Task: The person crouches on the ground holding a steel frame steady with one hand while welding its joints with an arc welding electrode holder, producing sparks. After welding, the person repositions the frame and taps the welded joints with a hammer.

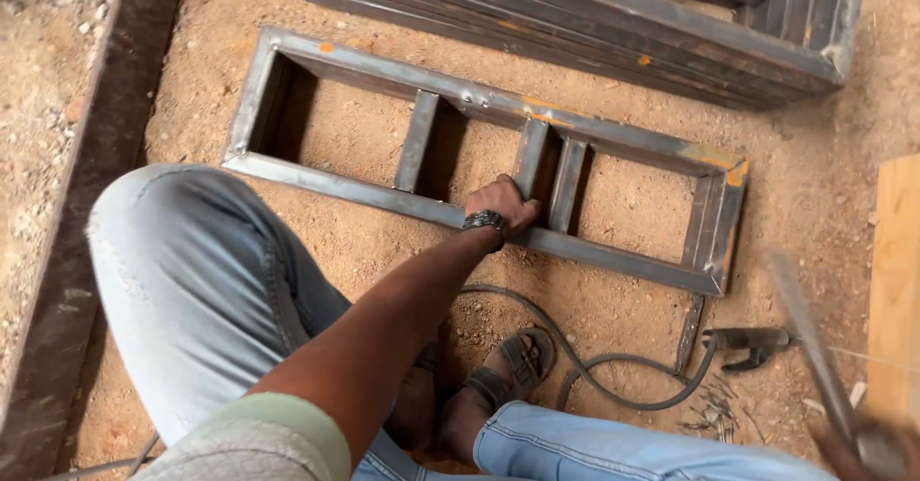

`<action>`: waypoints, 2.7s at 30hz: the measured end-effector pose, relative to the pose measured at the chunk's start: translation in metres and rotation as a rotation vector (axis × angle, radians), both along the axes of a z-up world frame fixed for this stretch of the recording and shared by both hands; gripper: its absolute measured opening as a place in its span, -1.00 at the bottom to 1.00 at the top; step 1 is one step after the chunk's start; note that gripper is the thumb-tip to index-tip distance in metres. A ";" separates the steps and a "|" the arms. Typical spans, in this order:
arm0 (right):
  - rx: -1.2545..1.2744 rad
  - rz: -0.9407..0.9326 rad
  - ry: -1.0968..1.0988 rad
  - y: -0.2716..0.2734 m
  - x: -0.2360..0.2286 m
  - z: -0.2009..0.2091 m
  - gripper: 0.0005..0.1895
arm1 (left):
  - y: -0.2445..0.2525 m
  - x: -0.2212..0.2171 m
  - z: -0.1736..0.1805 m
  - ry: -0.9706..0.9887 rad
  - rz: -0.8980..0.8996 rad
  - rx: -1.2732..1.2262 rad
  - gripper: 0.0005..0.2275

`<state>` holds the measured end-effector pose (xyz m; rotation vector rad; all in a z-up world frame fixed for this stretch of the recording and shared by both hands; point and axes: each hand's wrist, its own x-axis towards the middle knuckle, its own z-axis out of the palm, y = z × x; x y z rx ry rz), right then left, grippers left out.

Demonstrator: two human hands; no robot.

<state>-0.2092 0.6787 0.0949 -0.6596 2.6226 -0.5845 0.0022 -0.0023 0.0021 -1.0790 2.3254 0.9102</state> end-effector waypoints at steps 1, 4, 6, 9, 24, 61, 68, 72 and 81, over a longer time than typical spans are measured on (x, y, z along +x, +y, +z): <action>0.000 -0.010 0.003 -0.079 0.020 0.021 -0.52 | -0.001 0.000 0.001 -0.012 -0.005 0.023 -0.38; 0.162 -0.015 -0.054 -0.268 0.052 0.094 -0.54 | 0.001 0.001 0.003 -0.026 -0.013 0.057 -0.38; 0.325 -0.014 -0.115 -0.357 0.061 0.132 -0.53 | 0.003 0.001 -0.002 -0.029 -0.017 0.068 -0.38; 0.108 -0.169 -0.296 -0.434 0.062 0.138 -0.68 | 0.004 0.000 -0.011 0.033 -0.030 -0.005 -0.36; -0.032 -0.267 -0.389 -0.504 0.097 0.054 -0.65 | 0.003 0.000 -0.012 0.061 -0.007 -0.009 -0.36; -0.675 -0.813 -0.674 -0.510 0.181 0.024 -0.84 | 0.006 -0.002 -0.015 0.041 0.004 0.001 -0.43; -0.925 -0.848 -0.472 -0.506 0.186 0.017 -0.83 | 0.005 -0.001 -0.026 0.047 0.007 -0.021 -0.41; -0.904 -0.982 -0.381 -0.518 0.183 0.029 -0.81 | 0.008 -0.004 -0.028 0.015 0.019 0.021 -0.45; -0.954 -0.913 -0.415 -0.499 0.166 0.032 -0.87 | 0.009 -0.002 -0.044 0.009 -0.001 -0.038 -0.46</action>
